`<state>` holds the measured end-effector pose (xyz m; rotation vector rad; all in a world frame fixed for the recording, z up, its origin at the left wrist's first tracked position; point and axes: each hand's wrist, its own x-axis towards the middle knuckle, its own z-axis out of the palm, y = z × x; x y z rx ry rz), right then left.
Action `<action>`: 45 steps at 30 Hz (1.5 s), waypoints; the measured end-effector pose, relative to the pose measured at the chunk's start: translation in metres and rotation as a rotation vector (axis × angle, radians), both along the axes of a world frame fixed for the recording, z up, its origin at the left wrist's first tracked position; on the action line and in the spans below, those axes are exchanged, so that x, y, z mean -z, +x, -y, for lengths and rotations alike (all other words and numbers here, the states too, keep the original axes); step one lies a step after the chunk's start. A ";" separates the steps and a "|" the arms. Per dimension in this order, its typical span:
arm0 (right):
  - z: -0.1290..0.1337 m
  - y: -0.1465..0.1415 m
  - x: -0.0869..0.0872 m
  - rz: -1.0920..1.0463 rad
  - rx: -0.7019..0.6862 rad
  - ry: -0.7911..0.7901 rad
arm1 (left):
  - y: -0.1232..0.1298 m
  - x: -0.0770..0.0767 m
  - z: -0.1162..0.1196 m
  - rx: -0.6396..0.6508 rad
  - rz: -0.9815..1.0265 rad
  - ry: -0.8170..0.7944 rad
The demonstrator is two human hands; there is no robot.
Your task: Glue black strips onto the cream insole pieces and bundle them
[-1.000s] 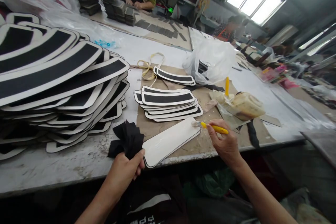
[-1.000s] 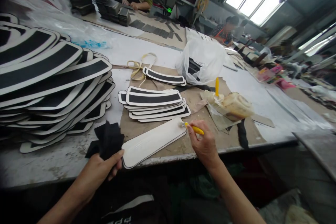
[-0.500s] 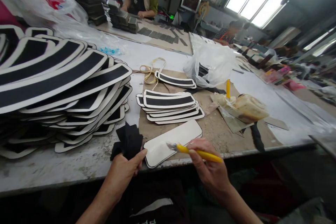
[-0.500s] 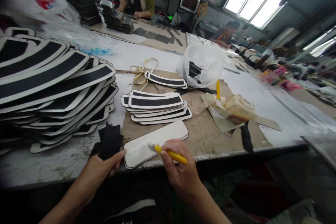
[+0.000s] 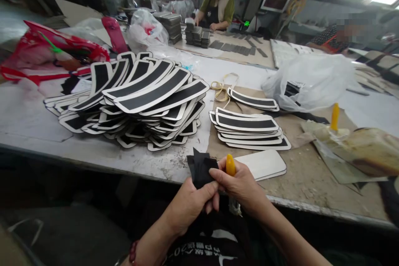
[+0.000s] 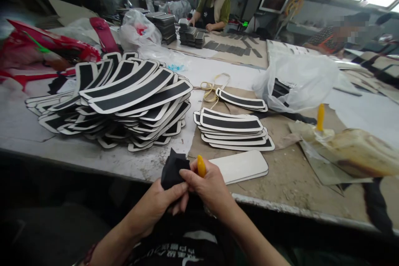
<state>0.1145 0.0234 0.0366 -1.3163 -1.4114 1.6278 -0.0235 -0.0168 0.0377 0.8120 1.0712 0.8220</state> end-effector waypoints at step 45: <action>-0.076 0.070 0.014 0.790 -0.760 0.217 | 0.024 0.047 -0.020 -0.126 -0.199 -0.229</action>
